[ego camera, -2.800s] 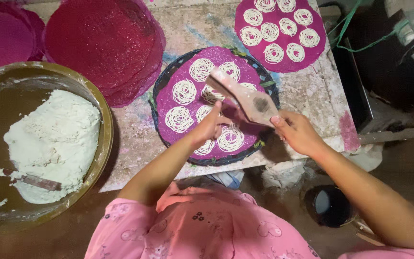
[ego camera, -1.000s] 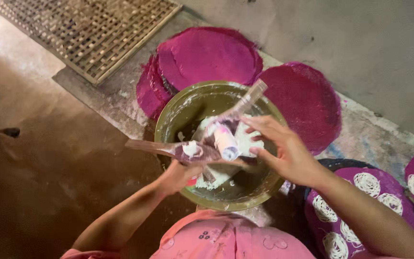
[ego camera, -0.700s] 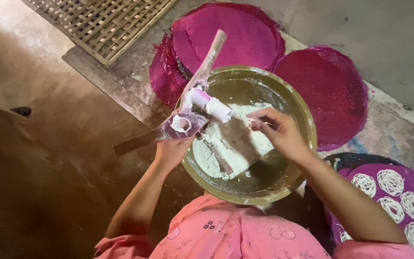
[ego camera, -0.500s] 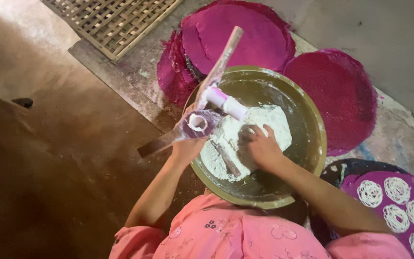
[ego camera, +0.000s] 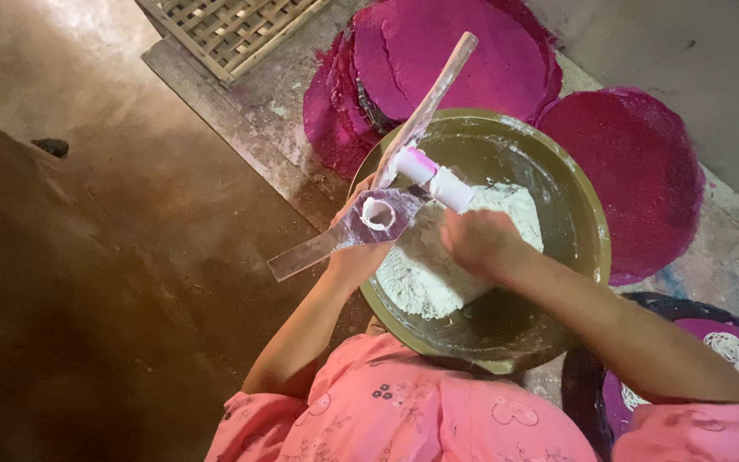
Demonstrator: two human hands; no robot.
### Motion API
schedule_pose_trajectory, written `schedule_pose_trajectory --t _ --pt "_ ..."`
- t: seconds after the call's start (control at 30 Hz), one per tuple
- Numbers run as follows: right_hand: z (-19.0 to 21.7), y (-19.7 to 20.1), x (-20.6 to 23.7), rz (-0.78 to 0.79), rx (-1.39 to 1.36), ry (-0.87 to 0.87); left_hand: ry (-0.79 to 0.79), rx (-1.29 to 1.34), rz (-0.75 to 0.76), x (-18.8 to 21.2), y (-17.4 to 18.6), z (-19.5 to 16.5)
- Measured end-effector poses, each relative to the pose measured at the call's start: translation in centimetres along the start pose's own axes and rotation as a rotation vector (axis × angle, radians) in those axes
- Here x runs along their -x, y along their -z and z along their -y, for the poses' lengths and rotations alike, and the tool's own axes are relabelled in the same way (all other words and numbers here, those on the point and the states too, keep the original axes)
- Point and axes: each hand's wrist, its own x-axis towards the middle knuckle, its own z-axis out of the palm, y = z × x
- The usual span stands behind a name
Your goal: The person scoops white paste from a bowl and uses a handheld applicator to draw spiral patterns on purple trays. They repeat the process across multiple trays, occasionally moving finished trays aside.
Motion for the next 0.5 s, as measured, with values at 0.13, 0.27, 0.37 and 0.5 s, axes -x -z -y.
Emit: schedule_pose_trajectory --t 0.13,0.27,0.37,0.5 --pt "0.9 0.8 -0.6 -0.198 0.181 0.125 -0.019 0.049 -0.003 0.2 0.1 -0.2" --pt "2.8 0.1 -0.7 -0.054 0.120 0.276 0.006 -0.048 0.000 0.3 0.2 -0.1" --pt "2.7 -1.0 0.5 0.042 0.013 0.283 0.048 0.001 -0.005 0.3 0.1 0.1" --pt "1.8 -1.7 4.1 0.171 -0.137 0.219 -0.068 -0.040 -0.003 0.3 -0.1 0.2"
